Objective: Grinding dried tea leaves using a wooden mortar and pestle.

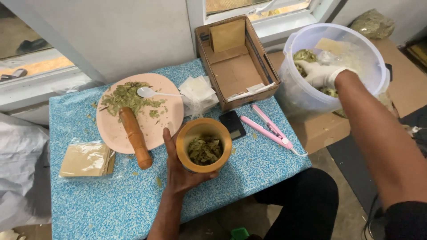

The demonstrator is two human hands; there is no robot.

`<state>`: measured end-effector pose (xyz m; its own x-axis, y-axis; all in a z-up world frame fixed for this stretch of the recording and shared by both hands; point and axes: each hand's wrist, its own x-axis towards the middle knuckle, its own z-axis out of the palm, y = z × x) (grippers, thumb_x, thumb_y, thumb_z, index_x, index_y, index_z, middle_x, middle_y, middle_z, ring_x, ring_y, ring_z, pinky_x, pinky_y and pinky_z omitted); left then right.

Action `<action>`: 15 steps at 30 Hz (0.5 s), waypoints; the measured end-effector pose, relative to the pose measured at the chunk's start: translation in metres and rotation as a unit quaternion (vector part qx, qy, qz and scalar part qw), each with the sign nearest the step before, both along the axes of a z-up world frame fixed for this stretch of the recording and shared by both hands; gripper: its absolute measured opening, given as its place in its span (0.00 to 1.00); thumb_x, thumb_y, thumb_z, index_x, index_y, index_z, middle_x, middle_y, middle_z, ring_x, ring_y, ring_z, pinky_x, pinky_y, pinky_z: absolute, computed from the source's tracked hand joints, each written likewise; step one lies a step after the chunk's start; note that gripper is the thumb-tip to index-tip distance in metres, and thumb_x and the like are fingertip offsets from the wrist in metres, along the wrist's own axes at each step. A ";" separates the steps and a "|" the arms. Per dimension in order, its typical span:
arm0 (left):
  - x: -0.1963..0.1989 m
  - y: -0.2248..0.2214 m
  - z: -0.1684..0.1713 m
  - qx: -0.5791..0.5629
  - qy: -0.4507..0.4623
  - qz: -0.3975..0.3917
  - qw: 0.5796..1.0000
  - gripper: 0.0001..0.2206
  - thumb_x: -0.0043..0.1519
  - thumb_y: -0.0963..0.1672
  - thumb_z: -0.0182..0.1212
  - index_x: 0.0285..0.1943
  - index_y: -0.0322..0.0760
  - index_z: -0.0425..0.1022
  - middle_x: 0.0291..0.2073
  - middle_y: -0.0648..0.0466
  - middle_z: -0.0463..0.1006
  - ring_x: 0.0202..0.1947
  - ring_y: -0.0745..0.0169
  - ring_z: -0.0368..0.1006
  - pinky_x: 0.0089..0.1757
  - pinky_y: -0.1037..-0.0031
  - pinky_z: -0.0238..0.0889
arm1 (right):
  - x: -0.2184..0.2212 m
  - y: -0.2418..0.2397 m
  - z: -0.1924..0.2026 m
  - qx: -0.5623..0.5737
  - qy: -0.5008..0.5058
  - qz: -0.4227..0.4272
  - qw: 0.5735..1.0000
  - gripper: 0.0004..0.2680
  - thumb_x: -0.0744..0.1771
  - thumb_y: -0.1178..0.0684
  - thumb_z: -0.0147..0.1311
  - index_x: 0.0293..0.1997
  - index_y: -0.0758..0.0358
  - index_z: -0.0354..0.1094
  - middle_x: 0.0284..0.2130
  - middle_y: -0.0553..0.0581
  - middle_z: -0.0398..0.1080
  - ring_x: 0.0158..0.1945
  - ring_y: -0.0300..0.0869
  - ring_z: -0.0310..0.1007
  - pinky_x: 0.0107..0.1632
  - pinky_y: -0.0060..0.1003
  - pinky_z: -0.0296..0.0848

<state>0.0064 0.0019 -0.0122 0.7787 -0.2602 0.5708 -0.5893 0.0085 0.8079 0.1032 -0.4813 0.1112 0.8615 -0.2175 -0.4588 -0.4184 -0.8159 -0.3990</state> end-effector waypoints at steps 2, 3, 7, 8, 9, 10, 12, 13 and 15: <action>-0.001 0.000 -0.002 -0.018 -0.001 -0.013 1.000 0.79 0.42 0.51 0.94 0.90 0.40 0.19 0.80 0.28 0.59 0.73 0.16 0.65 0.65 0.22 0.63 | -0.001 -0.004 -0.013 -0.130 0.051 0.029 0.990 0.43 0.60 0.36 0.76 0.87 0.35 0.51 0.75 0.88 0.57 0.77 0.75 0.62 0.75 0.66 0.67; -0.006 0.003 0.002 -0.015 0.004 -0.009 1.000 0.79 0.42 0.51 0.94 0.90 0.40 0.19 0.80 0.28 0.59 0.73 0.16 0.65 0.65 0.22 0.63 | -0.002 0.000 -0.007 -0.128 0.054 0.033 0.990 0.43 0.60 0.36 0.76 0.87 0.35 0.51 0.75 0.88 0.57 0.77 0.75 0.62 0.75 0.66 0.67; -0.001 -0.001 0.016 0.016 -0.045 -0.020 0.999 0.71 0.54 0.56 0.83 0.90 0.40 0.19 0.82 0.33 0.61 0.83 0.29 0.61 0.76 0.36 0.59 | 0.000 -0.009 0.007 -0.221 0.006 0.076 0.972 0.26 0.67 0.47 0.57 0.78 0.48 0.63 0.64 0.79 0.73 0.61 0.73 0.75 0.63 0.63 0.72; -0.002 0.000 0.018 -0.004 -0.055 -0.037 0.998 0.71 0.53 0.56 0.83 0.90 0.37 0.19 0.80 0.33 0.63 0.84 0.30 0.61 0.80 0.36 0.52 | -0.005 -0.013 0.001 -0.240 -0.033 0.111 0.964 0.25 0.67 0.43 0.57 0.77 0.42 0.67 0.68 0.81 0.68 0.66 0.77 0.70 0.69 0.65 0.67; -0.008 0.003 0.015 0.001 -0.048 -0.028 0.998 0.71 0.53 0.56 0.83 0.90 0.37 0.19 0.80 0.33 0.63 0.84 0.30 0.61 0.80 0.36 0.52 | -0.008 0.002 0.005 -0.235 -0.030 0.121 0.964 0.25 0.67 0.43 0.57 0.77 0.42 0.67 0.68 0.81 0.68 0.66 0.77 0.70 0.69 0.65 0.67; -0.007 0.003 0.013 -0.008 -0.043 -0.046 0.998 0.70 0.54 0.54 0.84 0.91 0.41 0.19 0.83 0.33 0.58 0.85 0.30 0.58 0.79 0.35 0.55 | -0.009 0.013 0.014 -0.186 0.014 0.053 0.981 0.26 0.69 0.52 0.55 0.81 0.47 0.59 0.68 0.81 0.68 0.63 0.76 0.73 0.64 0.67 0.71; -0.007 0.004 0.012 -0.015 -0.037 -0.057 0.998 0.70 0.55 0.52 0.86 0.92 0.46 0.19 0.86 0.33 0.53 0.87 0.29 0.56 0.78 0.34 0.58 | -0.007 0.009 0.015 -0.135 0.059 -0.007 0.989 0.28 0.71 0.61 0.53 0.86 0.52 0.52 0.68 0.80 0.69 0.61 0.75 0.76 0.58 0.68 0.76; -0.007 0.004 0.013 -0.004 -0.036 -0.051 0.998 0.70 0.55 0.53 0.85 0.92 0.46 0.19 0.86 0.33 0.54 0.86 0.29 0.57 0.77 0.35 0.60 | -0.002 -0.006 0.007 -0.175 0.025 0.021 0.984 0.25 0.69 0.58 0.56 0.80 0.55 0.62 0.68 0.78 0.71 0.59 0.75 0.78 0.57 0.67 0.77; -0.009 0.005 0.014 0.007 -0.027 -0.038 0.999 0.70 0.55 0.54 0.85 0.92 0.47 0.19 0.86 0.33 0.55 0.86 0.29 0.59 0.76 0.36 0.62 | 0.011 -0.056 -0.029 -0.212 -0.004 0.057 0.976 0.23 0.67 0.55 0.60 0.75 0.58 0.71 0.68 0.76 0.72 0.58 0.76 0.80 0.55 0.67 0.79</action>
